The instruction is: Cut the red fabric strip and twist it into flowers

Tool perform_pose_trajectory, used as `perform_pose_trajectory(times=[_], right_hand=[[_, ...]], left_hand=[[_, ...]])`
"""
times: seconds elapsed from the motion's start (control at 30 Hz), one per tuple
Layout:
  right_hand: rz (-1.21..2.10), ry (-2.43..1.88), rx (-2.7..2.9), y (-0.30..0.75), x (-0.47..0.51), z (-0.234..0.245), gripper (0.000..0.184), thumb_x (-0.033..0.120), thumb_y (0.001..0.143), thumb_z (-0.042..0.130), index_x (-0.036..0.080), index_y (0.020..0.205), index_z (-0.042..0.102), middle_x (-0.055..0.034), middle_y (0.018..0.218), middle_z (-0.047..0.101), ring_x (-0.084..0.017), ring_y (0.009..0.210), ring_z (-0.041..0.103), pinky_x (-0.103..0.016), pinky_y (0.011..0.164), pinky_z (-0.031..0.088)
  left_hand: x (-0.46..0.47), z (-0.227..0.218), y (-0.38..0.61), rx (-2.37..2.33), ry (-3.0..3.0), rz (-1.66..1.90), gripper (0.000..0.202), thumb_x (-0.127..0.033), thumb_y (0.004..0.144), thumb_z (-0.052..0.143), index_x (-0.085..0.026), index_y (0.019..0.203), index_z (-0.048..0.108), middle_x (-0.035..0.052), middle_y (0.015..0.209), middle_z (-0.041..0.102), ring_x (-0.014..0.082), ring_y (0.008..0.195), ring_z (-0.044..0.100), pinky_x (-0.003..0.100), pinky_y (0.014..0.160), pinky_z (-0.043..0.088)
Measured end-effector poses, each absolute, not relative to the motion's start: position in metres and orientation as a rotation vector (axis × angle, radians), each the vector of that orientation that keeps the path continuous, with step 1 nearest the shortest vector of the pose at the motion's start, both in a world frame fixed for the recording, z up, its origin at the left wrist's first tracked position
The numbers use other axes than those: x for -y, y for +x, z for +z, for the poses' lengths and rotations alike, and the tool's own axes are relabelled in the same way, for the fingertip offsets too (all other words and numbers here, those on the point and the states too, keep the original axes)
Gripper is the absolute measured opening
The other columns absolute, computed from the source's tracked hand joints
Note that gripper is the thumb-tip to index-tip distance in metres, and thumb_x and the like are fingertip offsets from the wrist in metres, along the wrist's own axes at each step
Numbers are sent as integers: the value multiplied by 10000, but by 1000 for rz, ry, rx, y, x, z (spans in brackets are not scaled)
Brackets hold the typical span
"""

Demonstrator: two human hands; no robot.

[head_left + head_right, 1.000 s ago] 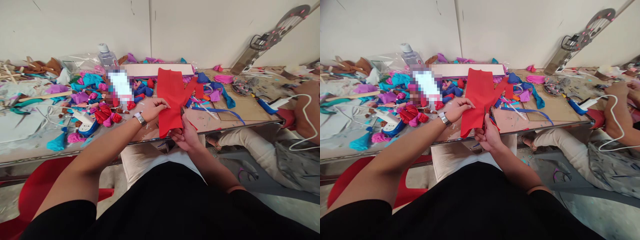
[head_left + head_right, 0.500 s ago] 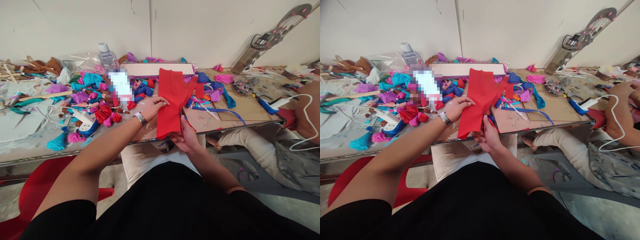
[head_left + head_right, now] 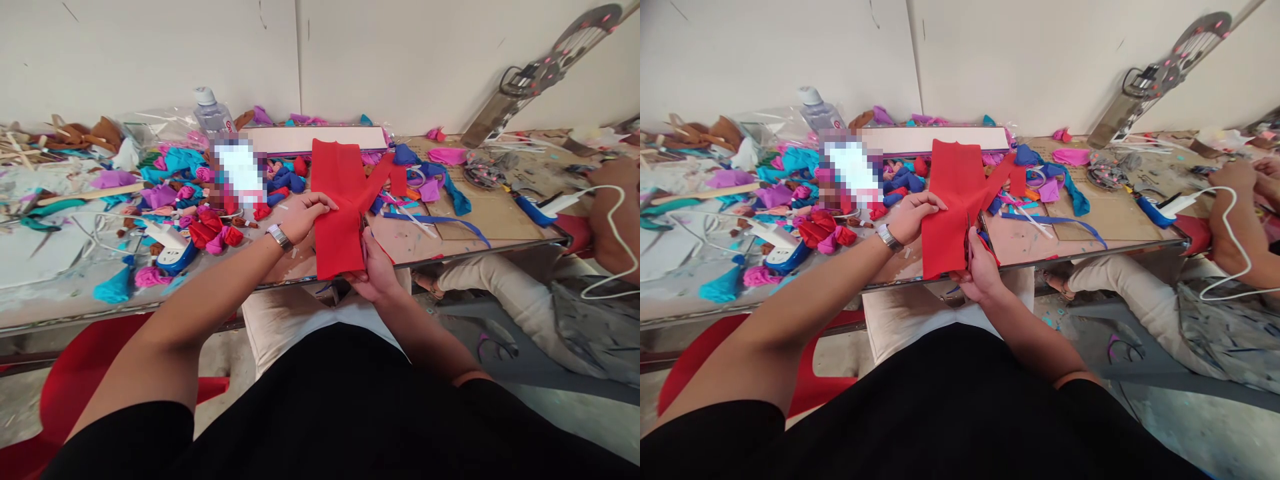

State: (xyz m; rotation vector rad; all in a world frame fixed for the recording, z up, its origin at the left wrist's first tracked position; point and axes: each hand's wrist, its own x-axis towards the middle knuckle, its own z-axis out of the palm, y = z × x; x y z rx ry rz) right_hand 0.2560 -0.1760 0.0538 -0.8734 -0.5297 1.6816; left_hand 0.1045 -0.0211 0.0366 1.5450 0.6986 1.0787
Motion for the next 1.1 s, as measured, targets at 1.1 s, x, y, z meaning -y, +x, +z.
perform_pose_trajectory(times=[1.1], right_hand=[[1726,-926,506,250,186,60,567,707,1057,493,213,782,451,97,403,278,-44,328,150,-178,376,213]], left_hand=[[28,49,106,-691,1346,1080,208,-336,678,724,-160,785,747,37,833,724,114,702,544,252,657,402]])
